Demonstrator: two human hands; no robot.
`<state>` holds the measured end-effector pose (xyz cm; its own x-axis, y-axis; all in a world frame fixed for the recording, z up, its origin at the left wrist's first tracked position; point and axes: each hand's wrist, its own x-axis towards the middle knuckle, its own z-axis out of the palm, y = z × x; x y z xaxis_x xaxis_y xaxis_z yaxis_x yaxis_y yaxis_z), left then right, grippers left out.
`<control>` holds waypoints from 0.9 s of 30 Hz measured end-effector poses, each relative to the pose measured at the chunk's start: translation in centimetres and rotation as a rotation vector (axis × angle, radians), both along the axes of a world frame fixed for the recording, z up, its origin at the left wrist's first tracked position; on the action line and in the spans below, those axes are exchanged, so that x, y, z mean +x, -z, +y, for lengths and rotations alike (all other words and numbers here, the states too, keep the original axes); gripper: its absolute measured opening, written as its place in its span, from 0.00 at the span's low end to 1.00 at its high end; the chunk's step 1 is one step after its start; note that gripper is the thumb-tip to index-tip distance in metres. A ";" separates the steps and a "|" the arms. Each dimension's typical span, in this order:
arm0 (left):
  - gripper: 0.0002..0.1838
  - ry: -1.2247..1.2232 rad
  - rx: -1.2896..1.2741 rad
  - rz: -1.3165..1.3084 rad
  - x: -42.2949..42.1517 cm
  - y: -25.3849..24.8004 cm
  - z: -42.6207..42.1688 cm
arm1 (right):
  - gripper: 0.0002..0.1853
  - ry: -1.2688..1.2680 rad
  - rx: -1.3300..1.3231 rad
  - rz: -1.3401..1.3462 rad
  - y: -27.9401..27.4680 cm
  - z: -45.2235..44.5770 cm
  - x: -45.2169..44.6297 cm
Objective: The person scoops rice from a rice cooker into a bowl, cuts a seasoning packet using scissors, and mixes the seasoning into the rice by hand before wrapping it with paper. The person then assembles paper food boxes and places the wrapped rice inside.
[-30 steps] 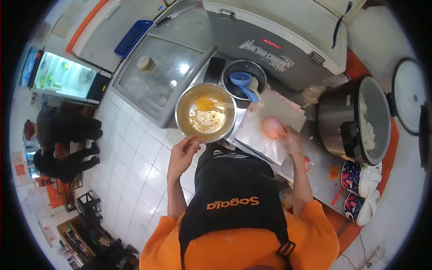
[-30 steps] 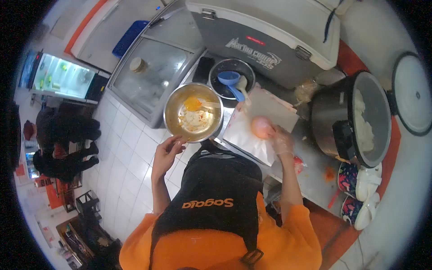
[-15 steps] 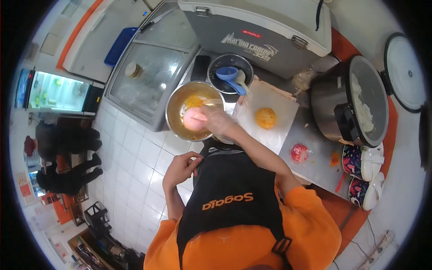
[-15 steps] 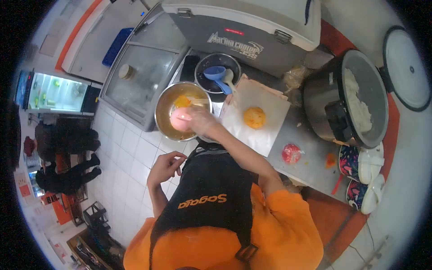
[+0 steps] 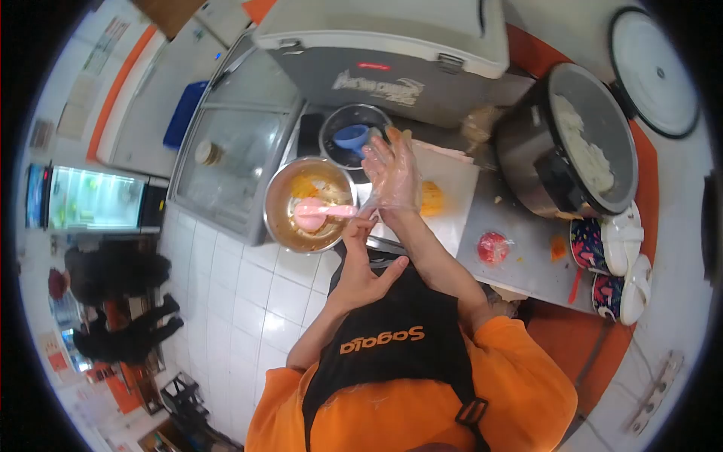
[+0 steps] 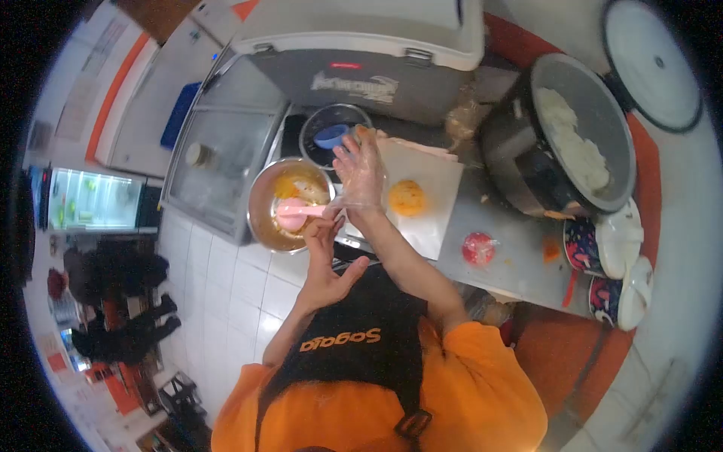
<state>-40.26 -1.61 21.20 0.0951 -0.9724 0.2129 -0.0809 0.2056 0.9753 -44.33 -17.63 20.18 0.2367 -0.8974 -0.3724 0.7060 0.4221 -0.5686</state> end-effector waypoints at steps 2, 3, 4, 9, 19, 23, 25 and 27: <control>0.50 0.098 -0.007 -0.078 -1.2 0.4 -1.2 | 0.41 0.022 -0.111 -0.069 -0.4 0.2 -2.6; 0.53 0.138 -0.012 -0.206 -1.8 0.4 -1.9 | 0.39 0.078 -0.159 -0.075 0.2 0.1 -3.5; 0.56 0.171 -0.019 -0.335 -2.4 0.5 -2.8 | 0.38 0.129 -0.207 -0.082 1.0 -0.1 -4.1; 0.62 0.357 0.031 -0.062 -6.1 1.0 -8.5 | 0.40 0.331 -0.408 0.104 5.4 1.7 -8.3; 0.58 0.661 0.246 0.034 -12.7 3.9 -12.0 | 0.33 0.260 -0.169 0.370 2.5 7.2 -16.8; 0.59 0.682 0.201 -0.010 -13.9 4.0 -10.9 | 0.31 0.242 -0.099 0.291 0.4 9.5 -18.5; 0.59 0.716 0.213 -0.001 -15.0 3.5 -10.4 | 0.31 0.276 -0.070 0.210 0.1 10.1 -19.8; 0.59 0.673 0.135 -0.102 -15.5 5.1 -10.3 | 0.31 0.281 -0.094 0.092 1.4 11.4 -21.3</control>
<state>-55.81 -11.94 16.12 -0.5525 -0.8313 0.0612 -0.0714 0.1204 0.9902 -65.66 -6.27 18.79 -0.0564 -0.9544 -0.2930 0.7315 0.1602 -0.6628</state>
